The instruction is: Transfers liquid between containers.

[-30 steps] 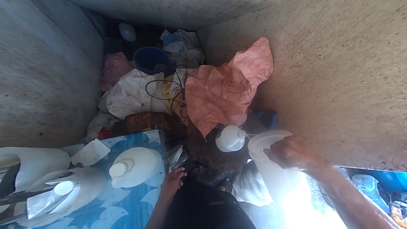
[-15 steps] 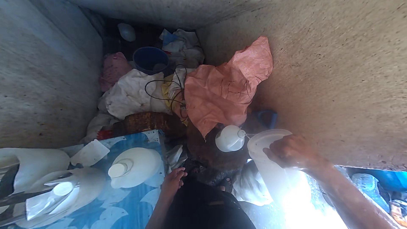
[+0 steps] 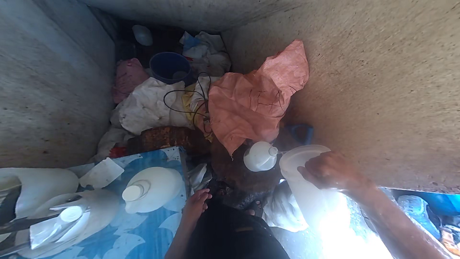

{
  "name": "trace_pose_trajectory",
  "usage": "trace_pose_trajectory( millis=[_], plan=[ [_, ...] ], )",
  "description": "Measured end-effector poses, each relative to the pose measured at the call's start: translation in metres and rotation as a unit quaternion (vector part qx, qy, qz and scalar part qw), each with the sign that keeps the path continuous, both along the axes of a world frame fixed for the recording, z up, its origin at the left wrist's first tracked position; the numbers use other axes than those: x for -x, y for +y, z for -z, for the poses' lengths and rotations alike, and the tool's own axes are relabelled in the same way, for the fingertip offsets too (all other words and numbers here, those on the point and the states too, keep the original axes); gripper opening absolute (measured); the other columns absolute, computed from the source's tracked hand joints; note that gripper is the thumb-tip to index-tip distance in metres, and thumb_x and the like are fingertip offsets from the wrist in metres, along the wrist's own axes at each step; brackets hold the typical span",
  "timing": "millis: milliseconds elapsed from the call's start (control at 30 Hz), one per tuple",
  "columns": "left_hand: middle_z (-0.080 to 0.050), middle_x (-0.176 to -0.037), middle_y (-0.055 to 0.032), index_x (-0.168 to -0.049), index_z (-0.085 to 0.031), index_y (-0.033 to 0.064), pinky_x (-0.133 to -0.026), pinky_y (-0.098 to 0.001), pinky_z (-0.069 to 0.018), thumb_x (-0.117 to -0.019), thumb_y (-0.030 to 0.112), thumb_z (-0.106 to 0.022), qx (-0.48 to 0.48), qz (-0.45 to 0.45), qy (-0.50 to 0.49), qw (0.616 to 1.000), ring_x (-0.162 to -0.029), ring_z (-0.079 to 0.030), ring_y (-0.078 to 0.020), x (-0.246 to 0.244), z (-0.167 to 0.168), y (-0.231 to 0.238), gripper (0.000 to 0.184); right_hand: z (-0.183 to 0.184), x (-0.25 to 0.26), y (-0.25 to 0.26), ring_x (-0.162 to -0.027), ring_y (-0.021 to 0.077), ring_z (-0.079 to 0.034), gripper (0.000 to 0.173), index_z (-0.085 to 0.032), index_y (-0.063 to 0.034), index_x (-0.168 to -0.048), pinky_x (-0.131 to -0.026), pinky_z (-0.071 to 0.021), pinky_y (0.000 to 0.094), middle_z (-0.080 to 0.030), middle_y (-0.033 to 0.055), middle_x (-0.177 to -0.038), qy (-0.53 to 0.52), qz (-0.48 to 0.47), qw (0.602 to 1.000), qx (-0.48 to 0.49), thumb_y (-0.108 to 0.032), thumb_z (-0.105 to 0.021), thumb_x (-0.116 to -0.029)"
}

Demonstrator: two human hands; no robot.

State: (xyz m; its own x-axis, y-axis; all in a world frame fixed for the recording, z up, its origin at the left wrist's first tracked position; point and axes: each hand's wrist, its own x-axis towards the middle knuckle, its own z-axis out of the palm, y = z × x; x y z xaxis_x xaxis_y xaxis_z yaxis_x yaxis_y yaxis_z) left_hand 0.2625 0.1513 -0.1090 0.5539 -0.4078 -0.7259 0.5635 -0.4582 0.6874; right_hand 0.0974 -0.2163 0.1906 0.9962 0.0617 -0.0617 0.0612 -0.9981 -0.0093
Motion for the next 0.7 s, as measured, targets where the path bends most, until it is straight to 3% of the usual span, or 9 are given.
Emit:
trace_pose_trajectory(
  millis=[700],
  plan=[
    [-0.075, -0.096, -0.0061, -0.126, -0.065, 0.0040, -0.051, -0.0224, -0.0456, -0.1071, 0.015, -0.047, 0.004, -0.002, -0.002, 1.000, -0.057, -0.058, -0.0084, -0.0013, 0.0013, 0.0000, 0.028, -0.0009, -0.0072, -0.0052, -0.045, 0.0197, -0.048, 0.055, -0.041, -0.0147, -0.057, -0.044, -0.0356, 0.0388, -0.040, 0.0016, -0.049, 0.011, -0.008, 1.000, -0.005, -0.041, -0.041, -0.1061]
  ],
)
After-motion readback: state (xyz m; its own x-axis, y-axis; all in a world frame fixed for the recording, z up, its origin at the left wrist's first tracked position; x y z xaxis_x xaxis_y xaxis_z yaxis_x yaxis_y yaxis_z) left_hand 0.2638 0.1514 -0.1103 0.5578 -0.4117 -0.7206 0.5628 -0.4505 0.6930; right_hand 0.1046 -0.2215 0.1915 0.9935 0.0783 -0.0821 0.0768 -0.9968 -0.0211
